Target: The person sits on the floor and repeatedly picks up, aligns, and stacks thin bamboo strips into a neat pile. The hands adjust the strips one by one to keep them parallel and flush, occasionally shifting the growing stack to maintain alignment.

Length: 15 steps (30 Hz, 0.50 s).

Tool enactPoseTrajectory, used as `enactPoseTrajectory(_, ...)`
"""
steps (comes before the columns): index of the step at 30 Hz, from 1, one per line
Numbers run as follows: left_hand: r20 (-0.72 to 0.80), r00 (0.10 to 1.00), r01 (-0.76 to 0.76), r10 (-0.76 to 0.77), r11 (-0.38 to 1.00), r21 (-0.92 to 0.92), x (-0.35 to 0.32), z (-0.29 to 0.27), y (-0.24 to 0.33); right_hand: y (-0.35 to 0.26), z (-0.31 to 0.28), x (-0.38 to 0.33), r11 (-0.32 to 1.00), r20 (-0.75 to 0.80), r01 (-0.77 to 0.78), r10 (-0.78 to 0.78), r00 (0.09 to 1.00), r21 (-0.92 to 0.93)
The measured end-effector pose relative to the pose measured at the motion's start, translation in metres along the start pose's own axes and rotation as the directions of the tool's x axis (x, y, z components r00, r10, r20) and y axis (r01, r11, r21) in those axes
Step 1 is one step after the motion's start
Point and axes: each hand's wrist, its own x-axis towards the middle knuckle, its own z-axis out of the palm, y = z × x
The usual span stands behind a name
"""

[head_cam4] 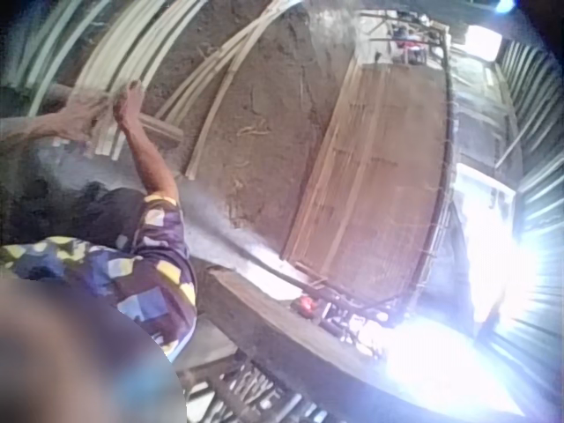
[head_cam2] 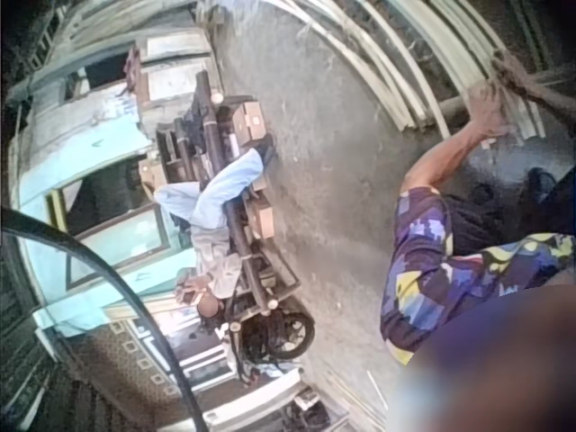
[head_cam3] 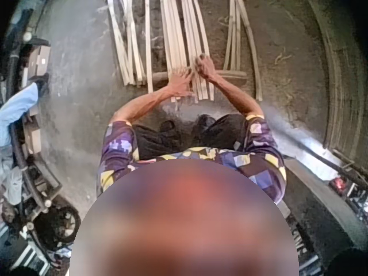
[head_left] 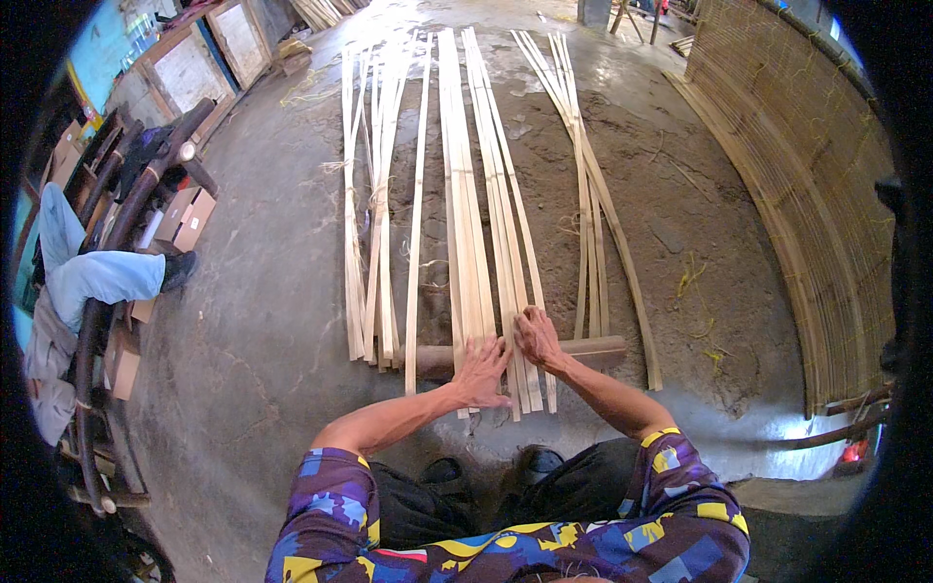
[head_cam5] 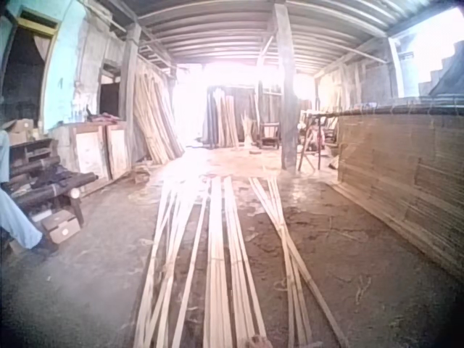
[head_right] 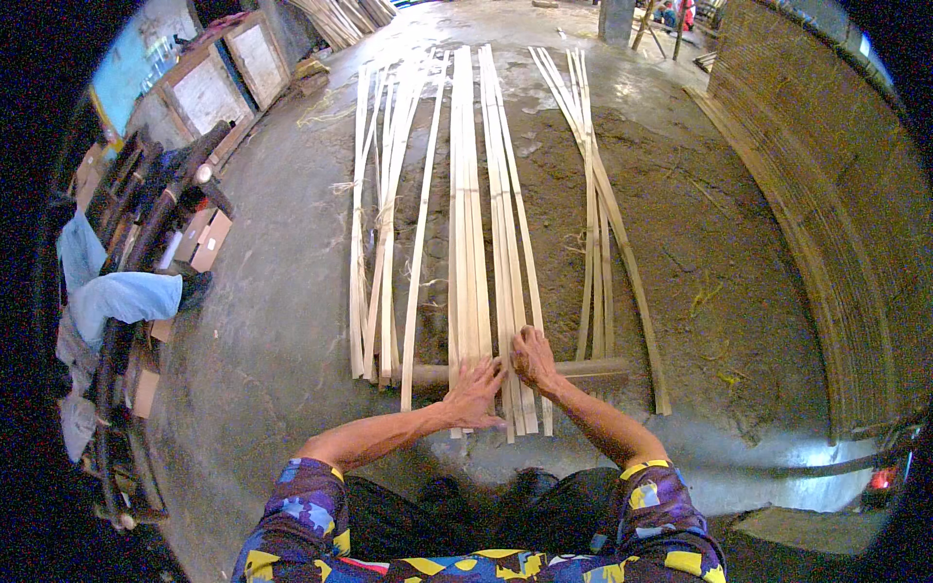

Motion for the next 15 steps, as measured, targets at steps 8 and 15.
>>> enactPoseTrajectory(8,-0.045,0.999,0.0,-0.001,1.0,-0.027,0.004,0.005,0.008,-0.003,-0.014,-0.006,0.985,0.049,-0.171,0.169,0.984,0.026)
enactPoseTrajectory(15,0.104,0.985,0.127,-0.136,0.988,0.088,0.011,0.007,0.016,0.0,-0.011,-0.003,0.937,0.11,-0.198,0.174,0.979,0.287)
